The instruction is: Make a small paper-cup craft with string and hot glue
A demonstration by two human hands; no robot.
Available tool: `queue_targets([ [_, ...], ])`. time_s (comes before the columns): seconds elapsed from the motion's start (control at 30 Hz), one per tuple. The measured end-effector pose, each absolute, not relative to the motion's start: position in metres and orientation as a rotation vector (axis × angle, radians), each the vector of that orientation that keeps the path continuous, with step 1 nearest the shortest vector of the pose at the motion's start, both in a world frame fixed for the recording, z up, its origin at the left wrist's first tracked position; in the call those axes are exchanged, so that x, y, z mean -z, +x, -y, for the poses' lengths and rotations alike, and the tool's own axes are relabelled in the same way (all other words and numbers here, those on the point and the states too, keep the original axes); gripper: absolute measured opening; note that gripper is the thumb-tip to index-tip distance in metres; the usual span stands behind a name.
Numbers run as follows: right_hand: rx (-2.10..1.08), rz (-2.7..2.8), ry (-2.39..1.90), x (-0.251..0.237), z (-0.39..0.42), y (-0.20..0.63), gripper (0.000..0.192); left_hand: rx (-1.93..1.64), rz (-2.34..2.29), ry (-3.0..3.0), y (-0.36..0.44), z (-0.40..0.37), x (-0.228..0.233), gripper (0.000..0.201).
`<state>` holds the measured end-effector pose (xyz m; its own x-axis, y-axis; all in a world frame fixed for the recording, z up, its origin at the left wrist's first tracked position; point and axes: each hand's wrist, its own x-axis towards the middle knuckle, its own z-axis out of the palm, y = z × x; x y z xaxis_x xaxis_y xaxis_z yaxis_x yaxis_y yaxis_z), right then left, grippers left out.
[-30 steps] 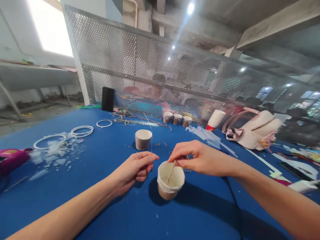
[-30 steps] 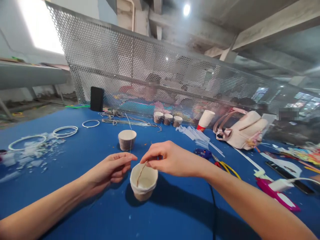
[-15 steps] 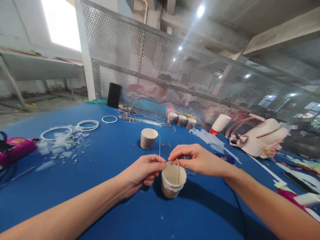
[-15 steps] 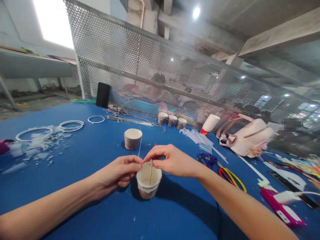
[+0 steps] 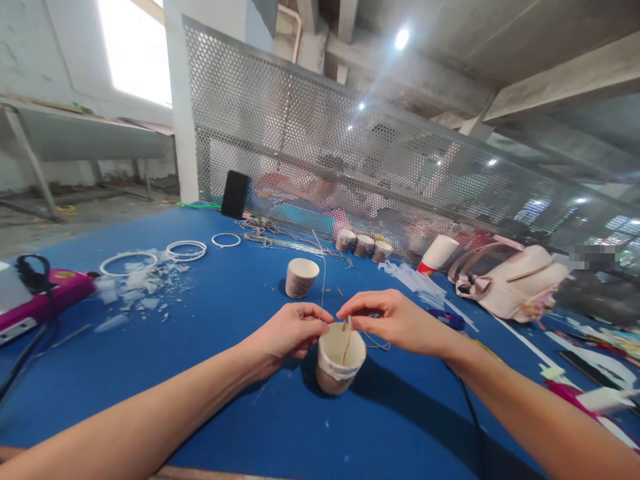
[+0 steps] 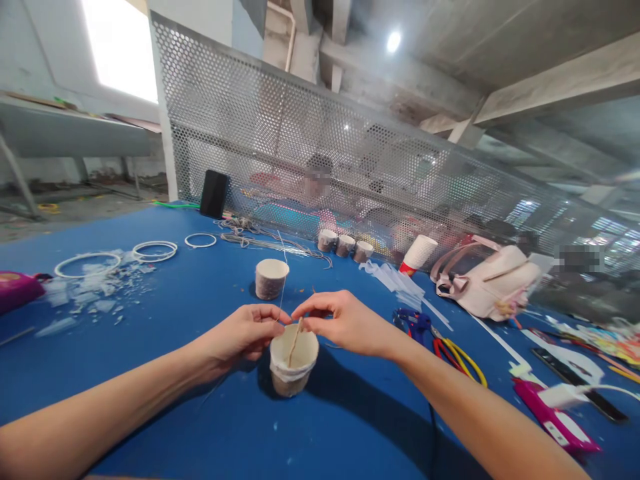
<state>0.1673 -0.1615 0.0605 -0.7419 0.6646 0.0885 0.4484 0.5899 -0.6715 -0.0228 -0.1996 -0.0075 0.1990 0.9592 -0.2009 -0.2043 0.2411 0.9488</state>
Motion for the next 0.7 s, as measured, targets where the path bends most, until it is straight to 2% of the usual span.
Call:
queue_targets([
  [0.27,-1.052,2.26,-1.019,-0.059,0.158,0.166,0.015,-1.003,-0.892,0.932,-0.029,0.195,0.012,0.026],
  [0.5,-1.054,2.132,-1.158,-0.061,0.151,0.171,0.01,-1.029,-0.823,0.9,-0.032,0.193,0.012,0.022],
  [0.7,-1.06,2.103,-1.181,-0.064,0.158,0.173,0.01,-1.063,-0.823,0.913,-0.033,0.193,0.012,0.027],
])
